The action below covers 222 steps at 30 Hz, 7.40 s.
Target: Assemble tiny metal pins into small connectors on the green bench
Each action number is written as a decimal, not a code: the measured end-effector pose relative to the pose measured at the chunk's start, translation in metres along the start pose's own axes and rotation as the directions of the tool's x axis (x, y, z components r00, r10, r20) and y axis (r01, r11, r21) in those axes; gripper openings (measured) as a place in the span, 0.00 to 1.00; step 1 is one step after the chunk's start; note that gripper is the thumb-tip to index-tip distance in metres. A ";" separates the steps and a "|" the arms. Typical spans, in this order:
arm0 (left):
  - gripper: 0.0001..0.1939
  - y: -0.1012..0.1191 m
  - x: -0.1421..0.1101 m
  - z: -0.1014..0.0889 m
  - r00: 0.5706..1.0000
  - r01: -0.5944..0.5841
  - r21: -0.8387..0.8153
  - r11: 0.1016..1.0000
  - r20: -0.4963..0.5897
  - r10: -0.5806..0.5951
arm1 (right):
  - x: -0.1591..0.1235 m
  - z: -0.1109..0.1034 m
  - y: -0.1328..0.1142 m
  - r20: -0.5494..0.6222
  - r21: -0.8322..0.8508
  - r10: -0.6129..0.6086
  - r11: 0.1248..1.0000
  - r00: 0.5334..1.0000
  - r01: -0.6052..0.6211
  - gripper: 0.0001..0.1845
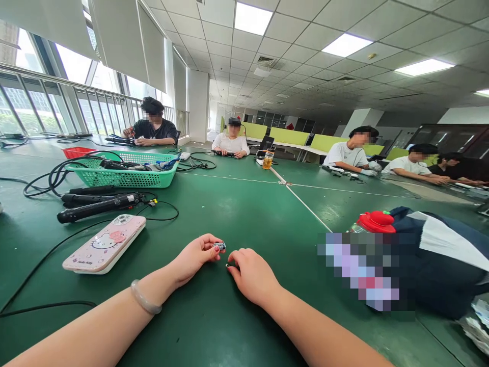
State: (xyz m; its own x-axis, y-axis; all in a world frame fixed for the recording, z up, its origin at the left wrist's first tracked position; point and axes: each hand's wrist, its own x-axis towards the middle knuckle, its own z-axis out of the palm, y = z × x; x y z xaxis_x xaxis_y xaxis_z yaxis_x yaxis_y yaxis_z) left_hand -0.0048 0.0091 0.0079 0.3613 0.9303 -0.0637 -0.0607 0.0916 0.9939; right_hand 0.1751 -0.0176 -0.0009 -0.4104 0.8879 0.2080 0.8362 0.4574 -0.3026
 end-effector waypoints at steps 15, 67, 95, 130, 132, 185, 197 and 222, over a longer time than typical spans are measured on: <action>0.18 -0.001 0.000 0.000 1.000 0.012 0.006 1.000 -0.006 -0.012 | -0.005 -0.001 -0.005 -0.003 -0.106 0.092 0.990 0.996 -0.092 0.05; 0.18 0.006 -0.001 0.005 0.997 0.070 0.213 0.975 -0.053 -0.060 | 0.003 0.004 0.001 -0.032 -0.107 0.030 0.994 0.999 -0.033 0.06; 0.19 0.001 0.002 0.003 0.998 0.051 0.195 0.979 -0.049 -0.043 | -0.002 -0.007 -0.011 0.030 -0.059 0.038 0.998 0.999 -0.036 0.14; 0.19 0.002 0.001 0.003 0.997 0.066 0.219 0.974 -0.044 -0.057 | 0.001 -0.011 0.005 -0.063 0.163 0.144 0.978 0.988 -0.132 0.10; 0.19 0.000 0.002 0.002 0.998 0.062 0.214 0.975 -0.041 -0.055 | 0.001 -0.011 0.005 -0.050 0.172 0.146 0.976 0.988 -0.136 0.10; 0.13 -0.005 0.002 0.005 1.000 0.003 0.323 0.946 0.013 -0.008 | 0.004 -0.004 0.003 -0.259 0.220 0.153 0.971 0.954 -0.096 0.08; 0.14 -0.003 0.000 0.008 0.998 -0.019 0.283 0.959 0.070 -0.001 | 0.003 -0.004 -0.010 -0.241 0.157 0.071 0.987 0.968 -0.033 0.09; 0.23 0.003 -0.008 0.007 0.997 0.058 0.115 0.992 0.042 -0.063 | 0.007 0.008 -0.013 -0.239 0.121 0.042 0.993 0.970 -0.013 0.10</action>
State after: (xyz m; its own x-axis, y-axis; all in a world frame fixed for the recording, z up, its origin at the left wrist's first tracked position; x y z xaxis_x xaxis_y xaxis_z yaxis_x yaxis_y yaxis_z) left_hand -0.0012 -0.0008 0.0118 0.4035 0.9068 -0.1225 0.0673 0.1041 0.9923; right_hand 0.1584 -0.0173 -0.0032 -0.2761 0.8687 0.4113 0.7913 0.4484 -0.4158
